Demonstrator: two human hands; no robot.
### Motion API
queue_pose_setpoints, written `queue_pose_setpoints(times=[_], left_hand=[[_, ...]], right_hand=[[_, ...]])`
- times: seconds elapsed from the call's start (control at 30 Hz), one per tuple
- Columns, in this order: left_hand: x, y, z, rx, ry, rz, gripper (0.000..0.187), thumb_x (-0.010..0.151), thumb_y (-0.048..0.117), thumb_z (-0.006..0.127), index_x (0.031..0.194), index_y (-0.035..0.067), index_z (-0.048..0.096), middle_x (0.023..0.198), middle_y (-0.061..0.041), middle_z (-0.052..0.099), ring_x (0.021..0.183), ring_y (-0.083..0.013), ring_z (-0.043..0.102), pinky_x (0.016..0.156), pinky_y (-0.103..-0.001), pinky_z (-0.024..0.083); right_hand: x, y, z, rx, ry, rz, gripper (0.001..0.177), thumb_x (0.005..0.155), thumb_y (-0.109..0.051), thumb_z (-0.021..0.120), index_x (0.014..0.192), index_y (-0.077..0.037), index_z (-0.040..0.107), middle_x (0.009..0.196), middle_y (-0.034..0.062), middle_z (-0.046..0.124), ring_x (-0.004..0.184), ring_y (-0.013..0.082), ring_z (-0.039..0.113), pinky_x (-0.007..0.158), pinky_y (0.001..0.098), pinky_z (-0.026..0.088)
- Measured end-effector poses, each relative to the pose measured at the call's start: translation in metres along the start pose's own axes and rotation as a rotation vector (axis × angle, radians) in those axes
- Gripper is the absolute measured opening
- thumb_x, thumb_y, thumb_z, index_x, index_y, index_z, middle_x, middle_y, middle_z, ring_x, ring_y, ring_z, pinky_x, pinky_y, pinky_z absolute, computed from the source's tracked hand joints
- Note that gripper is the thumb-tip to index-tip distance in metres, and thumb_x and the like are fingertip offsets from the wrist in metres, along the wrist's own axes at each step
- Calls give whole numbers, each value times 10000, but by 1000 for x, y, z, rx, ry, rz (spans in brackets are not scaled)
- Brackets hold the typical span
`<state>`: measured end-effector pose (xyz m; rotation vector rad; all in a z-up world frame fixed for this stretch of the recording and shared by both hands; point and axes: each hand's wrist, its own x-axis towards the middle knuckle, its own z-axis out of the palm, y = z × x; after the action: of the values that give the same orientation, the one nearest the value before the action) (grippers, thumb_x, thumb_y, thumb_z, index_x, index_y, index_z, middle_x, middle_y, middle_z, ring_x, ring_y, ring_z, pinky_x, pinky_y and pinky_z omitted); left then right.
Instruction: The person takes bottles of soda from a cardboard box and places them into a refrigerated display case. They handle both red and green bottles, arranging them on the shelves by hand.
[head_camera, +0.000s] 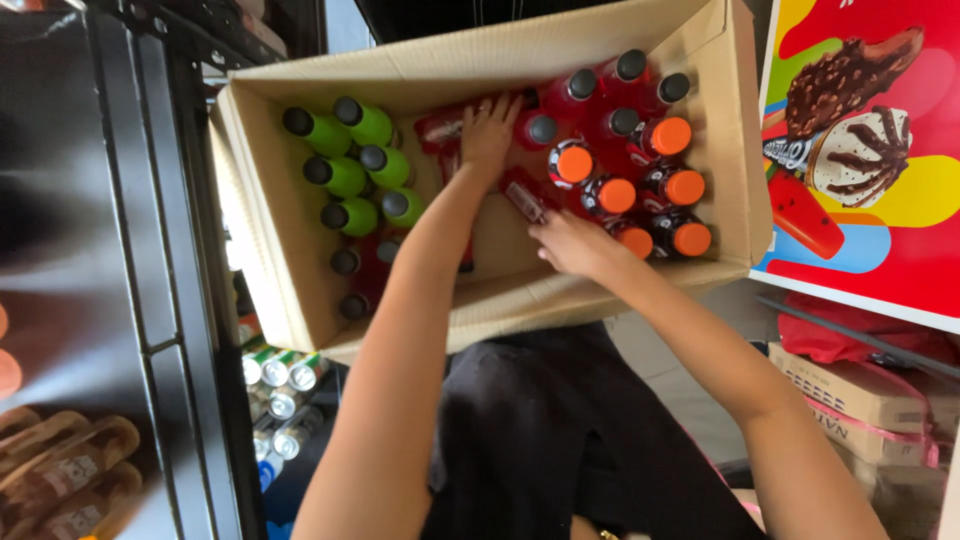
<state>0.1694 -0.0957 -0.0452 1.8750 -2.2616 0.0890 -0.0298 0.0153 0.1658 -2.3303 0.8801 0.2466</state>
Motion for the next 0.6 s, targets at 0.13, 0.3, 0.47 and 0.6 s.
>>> queue_pose_setpoints(times=[0.13, 0.3, 0.47, 0.6], left_hand=[[14, -13, 36, 116, 38, 36, 481, 959, 213, 566, 1437, 164, 562, 1339, -65, 616, 1255, -283, 574, 987, -549, 484], [25, -31, 77, 161, 113, 165, 433, 979, 231, 570, 1404, 149, 575, 1249, -113, 664, 1140, -285, 660, 780, -482, 575], [22, -31, -46, 154, 159, 209, 593, 918, 177, 594, 1506, 228, 529, 1136, -158, 671, 967, -291, 710, 557, -411, 595], [14, -39, -142, 169, 45, 282, 731, 839, 163, 622, 1507, 417, 469, 1179, -204, 639, 876, -306, 723, 518, -372, 595]], right_hand=[[2, 16, 23, -67, -119, 48, 394, 857, -218, 736, 1206, -56, 654, 1204, 225, 636, 1047, 433, 645, 880, 510, 538], [5, 17, 20, -32, -103, 8, 390, 884, -228, 716, 1223, -52, 640, 1204, 215, 645, 1072, 416, 648, 916, 495, 534], [11, 3, -5, 47, -69, -46, 412, 899, -218, 696, 1268, -50, 624, 1259, 214, 624, 1111, 420, 637, 951, 482, 527], [32, -18, -21, 94, 98, -176, 533, 880, -161, 681, 1366, 24, 562, 1387, 301, 486, 1148, 488, 572, 985, 516, 485]])
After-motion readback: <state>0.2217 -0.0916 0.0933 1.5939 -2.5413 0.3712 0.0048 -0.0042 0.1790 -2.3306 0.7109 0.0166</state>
